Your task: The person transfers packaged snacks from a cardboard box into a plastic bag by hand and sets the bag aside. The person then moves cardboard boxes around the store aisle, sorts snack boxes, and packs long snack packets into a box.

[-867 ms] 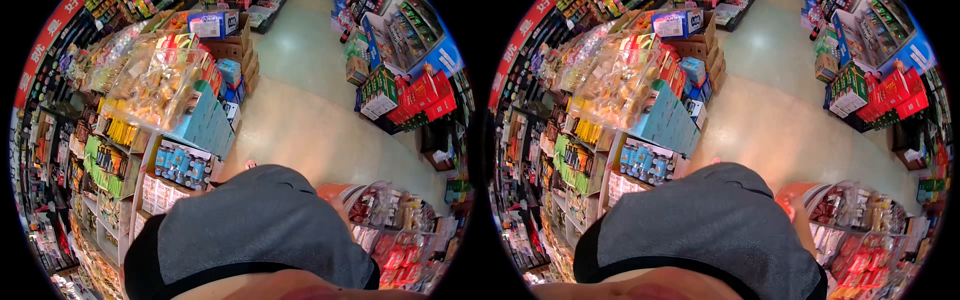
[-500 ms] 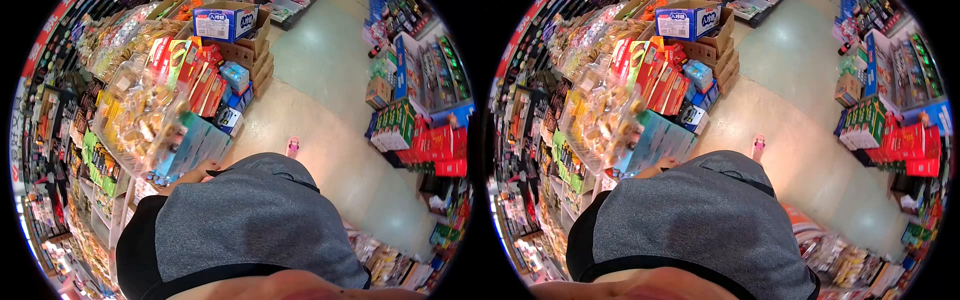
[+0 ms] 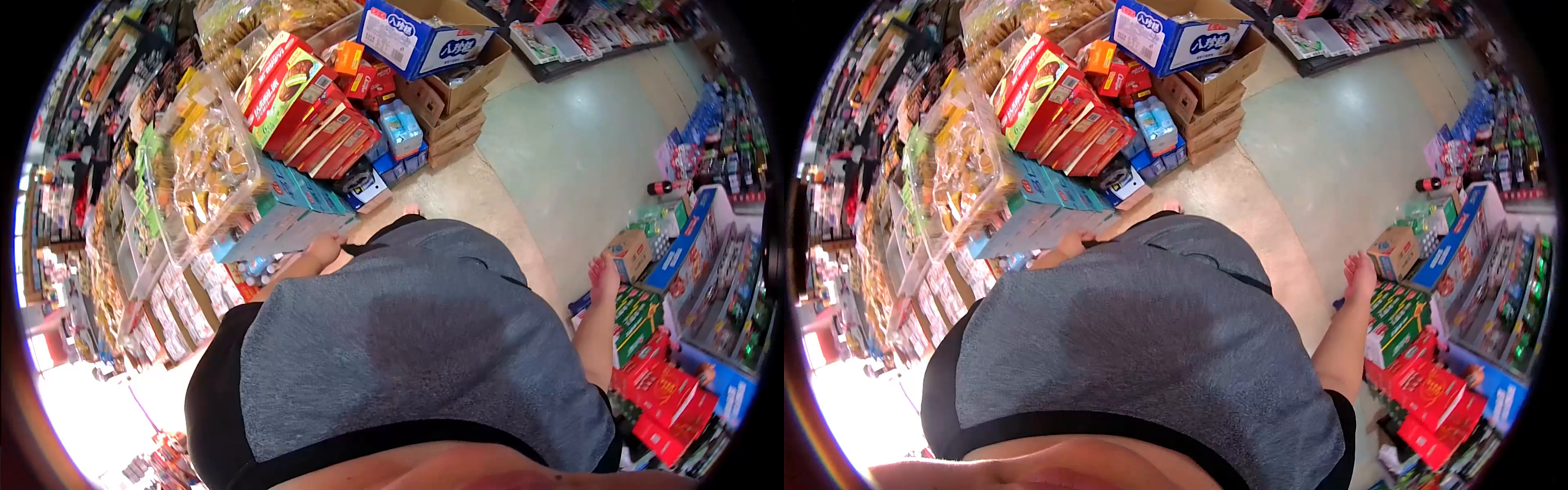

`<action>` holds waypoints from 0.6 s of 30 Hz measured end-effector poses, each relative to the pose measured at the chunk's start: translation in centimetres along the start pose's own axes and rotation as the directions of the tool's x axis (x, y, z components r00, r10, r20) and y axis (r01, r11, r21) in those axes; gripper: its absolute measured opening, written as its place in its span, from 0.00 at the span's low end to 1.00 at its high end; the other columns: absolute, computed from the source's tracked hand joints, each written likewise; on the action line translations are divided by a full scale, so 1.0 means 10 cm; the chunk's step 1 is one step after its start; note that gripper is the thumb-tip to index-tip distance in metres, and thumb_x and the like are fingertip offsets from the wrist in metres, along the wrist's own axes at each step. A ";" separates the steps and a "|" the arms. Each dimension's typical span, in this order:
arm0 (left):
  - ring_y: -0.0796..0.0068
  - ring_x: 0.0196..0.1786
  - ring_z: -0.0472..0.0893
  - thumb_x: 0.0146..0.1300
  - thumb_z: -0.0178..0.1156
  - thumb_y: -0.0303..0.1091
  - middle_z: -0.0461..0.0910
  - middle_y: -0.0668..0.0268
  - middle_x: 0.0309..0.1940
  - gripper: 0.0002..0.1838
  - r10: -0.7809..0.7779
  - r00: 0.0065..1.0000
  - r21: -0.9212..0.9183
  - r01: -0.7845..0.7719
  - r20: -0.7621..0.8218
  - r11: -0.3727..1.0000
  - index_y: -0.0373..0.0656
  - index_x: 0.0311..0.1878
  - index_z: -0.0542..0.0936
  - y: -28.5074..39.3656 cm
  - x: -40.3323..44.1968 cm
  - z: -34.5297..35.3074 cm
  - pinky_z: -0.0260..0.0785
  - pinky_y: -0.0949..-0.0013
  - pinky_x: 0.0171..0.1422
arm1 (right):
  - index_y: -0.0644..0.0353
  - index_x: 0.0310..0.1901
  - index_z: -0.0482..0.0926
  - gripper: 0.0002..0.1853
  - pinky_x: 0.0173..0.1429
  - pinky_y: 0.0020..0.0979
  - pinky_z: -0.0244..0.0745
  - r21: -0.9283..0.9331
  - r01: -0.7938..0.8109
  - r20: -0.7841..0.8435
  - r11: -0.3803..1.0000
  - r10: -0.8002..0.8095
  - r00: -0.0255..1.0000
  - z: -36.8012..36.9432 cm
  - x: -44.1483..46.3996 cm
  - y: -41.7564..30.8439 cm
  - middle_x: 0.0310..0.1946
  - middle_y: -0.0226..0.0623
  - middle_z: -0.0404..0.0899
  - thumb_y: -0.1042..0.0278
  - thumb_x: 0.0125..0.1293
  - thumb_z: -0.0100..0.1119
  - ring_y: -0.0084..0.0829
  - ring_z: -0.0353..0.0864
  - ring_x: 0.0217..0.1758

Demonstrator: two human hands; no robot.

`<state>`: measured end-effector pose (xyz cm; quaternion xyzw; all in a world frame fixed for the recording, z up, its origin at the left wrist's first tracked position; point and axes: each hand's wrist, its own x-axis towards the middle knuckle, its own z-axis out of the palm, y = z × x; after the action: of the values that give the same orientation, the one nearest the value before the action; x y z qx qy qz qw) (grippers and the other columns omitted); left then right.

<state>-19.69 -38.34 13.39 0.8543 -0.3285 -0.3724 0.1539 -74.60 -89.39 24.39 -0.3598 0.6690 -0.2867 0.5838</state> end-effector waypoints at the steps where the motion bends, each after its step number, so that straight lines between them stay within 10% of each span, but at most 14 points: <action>1: 0.51 0.43 0.83 0.63 0.54 0.46 0.84 0.51 0.37 0.18 -0.028 0.999 -0.116 0.025 -0.024 0.993 0.41 0.39 0.85 0.43 -0.05 -0.19 0.72 0.55 0.48 | 0.55 0.47 0.76 0.13 0.35 0.25 0.74 -0.016 0.003 0.039 1.000 -0.002 0.999 0.27 0.08 -0.13 0.34 0.30 0.80 0.56 0.69 0.55 0.24 0.79 0.33; 9: 0.52 0.41 0.83 0.60 0.57 0.47 0.84 0.51 0.35 0.18 0.005 1.000 0.018 -0.005 0.018 1.000 0.41 0.36 0.86 -0.12 1.14 0.00 0.74 0.55 0.47 | 0.56 0.55 0.74 0.17 0.42 0.32 0.77 -0.176 -0.318 0.393 0.932 0.362 0.845 1.66 0.47 -0.19 0.40 0.36 0.81 0.55 0.73 0.49 0.30 0.81 0.38; 10: 0.53 0.40 0.83 0.62 0.56 0.48 0.84 0.51 0.34 0.19 -0.220 0.975 -0.138 0.219 0.005 0.966 0.42 0.34 0.86 0.25 1.08 -0.37 0.74 0.55 0.47 | 0.57 0.55 0.74 0.18 0.42 0.32 0.77 -0.199 -0.343 0.418 0.918 0.396 0.817 1.81 0.51 -0.26 0.40 0.36 0.82 0.54 0.73 0.49 0.31 0.82 0.39; 14: 0.57 0.38 0.83 0.64 0.57 0.49 0.85 0.53 0.32 0.20 -0.045 0.996 0.003 0.045 -0.075 0.999 0.41 0.34 0.86 0.16 1.40 -0.47 0.73 0.58 0.46 | 0.58 0.54 0.74 0.19 0.42 0.31 0.77 -0.258 -0.177 0.351 0.950 0.263 0.899 2.13 0.93 -0.83 0.40 0.37 0.82 0.53 0.71 0.51 0.30 0.82 0.38; 18: 0.64 0.37 0.82 0.64 0.58 0.50 0.85 0.56 0.31 0.21 -0.329 0.942 -0.383 0.282 -0.062 0.880 0.39 0.36 0.85 0.71 1.48 -0.72 0.72 0.63 0.45 | 0.58 0.53 0.74 0.17 0.44 0.33 0.77 -0.119 -0.227 0.373 0.967 0.255 0.892 2.54 1.44 -1.29 0.40 0.36 0.81 0.55 0.71 0.53 0.31 0.81 0.40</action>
<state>-10.07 -53.43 13.98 0.8727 -0.1035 -0.3926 0.2712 -48.44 -107.63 22.61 -0.3441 0.5903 -0.1113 0.7216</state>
